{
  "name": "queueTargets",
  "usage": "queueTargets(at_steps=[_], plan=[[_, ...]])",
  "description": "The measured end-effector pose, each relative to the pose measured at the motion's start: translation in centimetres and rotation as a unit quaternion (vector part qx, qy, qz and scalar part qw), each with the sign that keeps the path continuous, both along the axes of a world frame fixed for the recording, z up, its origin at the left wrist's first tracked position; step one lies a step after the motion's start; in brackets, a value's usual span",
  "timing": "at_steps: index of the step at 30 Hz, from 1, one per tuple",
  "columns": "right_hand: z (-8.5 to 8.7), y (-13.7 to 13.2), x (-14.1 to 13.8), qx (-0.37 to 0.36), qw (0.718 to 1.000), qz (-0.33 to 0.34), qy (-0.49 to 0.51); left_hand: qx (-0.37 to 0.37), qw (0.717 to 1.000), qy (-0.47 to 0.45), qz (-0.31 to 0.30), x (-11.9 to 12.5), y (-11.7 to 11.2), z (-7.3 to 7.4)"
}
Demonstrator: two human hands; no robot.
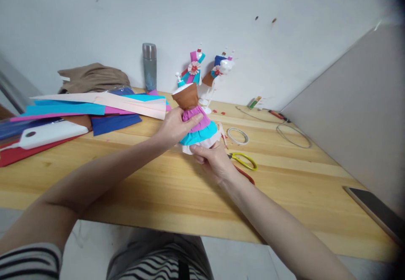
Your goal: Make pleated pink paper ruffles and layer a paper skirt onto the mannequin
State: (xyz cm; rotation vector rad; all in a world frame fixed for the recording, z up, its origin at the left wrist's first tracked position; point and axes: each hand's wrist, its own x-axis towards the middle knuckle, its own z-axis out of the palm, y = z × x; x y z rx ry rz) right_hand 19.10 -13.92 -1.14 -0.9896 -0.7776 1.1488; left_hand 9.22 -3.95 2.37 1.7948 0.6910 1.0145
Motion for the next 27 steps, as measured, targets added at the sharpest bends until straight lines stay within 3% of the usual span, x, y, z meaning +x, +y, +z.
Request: queueTargets(at_steps=[5,10,18,22,25,27], plan=[[-0.3,0.1,0.1,0.004,0.999,-0.017,-0.036,0.002,1.0,-0.003,-0.011,0.0,0.2,-0.2],[-0.4,-0.6,0.3,-0.04,0.993,0.05,-0.096,0.003,1.0,0.006,0.015,-0.3,0.9,0.0],[-0.7,-0.6,0.7,-0.061,0.996,0.052,-0.043,0.006,1.0,0.01,0.014,-0.6,1.2,0.6],[-0.7,-0.4,0.9,-0.092,0.992,0.043,-0.069,0.013,1.0,0.017,0.014,-0.6,1.4,0.6],[-0.5,-0.6,1.1,-0.131,0.978,0.114,-0.118,0.011,1.0,0.01,0.016,-0.7,1.8,0.8],[-0.2,-1.0,1.5,-0.102,0.965,0.123,-0.207,0.01,1.0,0.015,0.011,-0.8,2.0,0.9]])
